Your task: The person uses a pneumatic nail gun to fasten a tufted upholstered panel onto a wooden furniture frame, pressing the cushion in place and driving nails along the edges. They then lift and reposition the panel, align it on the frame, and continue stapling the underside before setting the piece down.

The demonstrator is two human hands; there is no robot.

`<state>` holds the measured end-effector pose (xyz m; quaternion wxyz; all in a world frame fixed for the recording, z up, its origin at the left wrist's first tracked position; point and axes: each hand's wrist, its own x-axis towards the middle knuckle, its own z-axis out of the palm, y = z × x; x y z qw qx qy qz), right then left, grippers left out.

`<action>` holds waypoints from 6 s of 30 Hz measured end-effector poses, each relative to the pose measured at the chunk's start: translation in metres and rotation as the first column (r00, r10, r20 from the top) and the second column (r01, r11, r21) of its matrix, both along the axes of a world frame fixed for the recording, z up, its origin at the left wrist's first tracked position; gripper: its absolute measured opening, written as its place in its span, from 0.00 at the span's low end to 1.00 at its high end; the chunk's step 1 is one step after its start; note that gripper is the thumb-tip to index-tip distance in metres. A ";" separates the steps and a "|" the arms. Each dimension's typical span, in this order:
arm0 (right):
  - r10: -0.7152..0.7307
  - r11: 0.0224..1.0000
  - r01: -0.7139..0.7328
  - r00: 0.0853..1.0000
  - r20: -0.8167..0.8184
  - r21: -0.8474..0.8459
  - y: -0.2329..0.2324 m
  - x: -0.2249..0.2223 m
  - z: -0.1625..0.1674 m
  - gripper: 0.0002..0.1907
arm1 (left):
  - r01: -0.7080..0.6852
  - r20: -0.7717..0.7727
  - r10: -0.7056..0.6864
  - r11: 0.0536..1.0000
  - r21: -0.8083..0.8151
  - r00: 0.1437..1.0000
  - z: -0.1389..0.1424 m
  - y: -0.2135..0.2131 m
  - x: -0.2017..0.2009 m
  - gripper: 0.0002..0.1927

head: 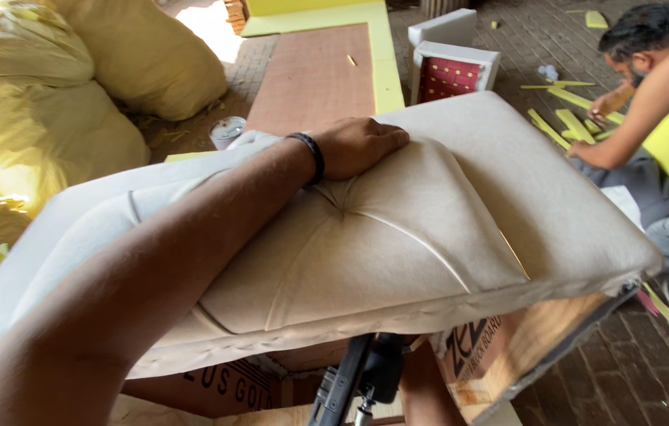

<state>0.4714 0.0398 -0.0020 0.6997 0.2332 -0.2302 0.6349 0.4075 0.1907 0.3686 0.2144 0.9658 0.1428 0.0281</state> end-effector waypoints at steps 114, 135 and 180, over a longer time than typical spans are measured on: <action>0.242 0.968 -0.234 0.966 0.093 -0.085 0.037 -0.097 -0.011 0.25 | -0.507 0.051 0.515 0.855 -0.111 0.856 -0.024 0.078 -0.308 0.30; -0.094 0.503 0.630 0.721 0.686 -0.592 -0.246 -0.116 0.059 0.30 | -0.065 0.467 -0.049 0.972 0.226 0.883 -0.162 -0.247 -0.244 0.17; -0.496 -0.140 0.578 0.662 0.562 -0.804 -0.399 -0.101 0.069 0.08 | 0.488 0.070 -0.489 0.829 -0.272 0.869 -0.324 -0.280 -0.220 0.12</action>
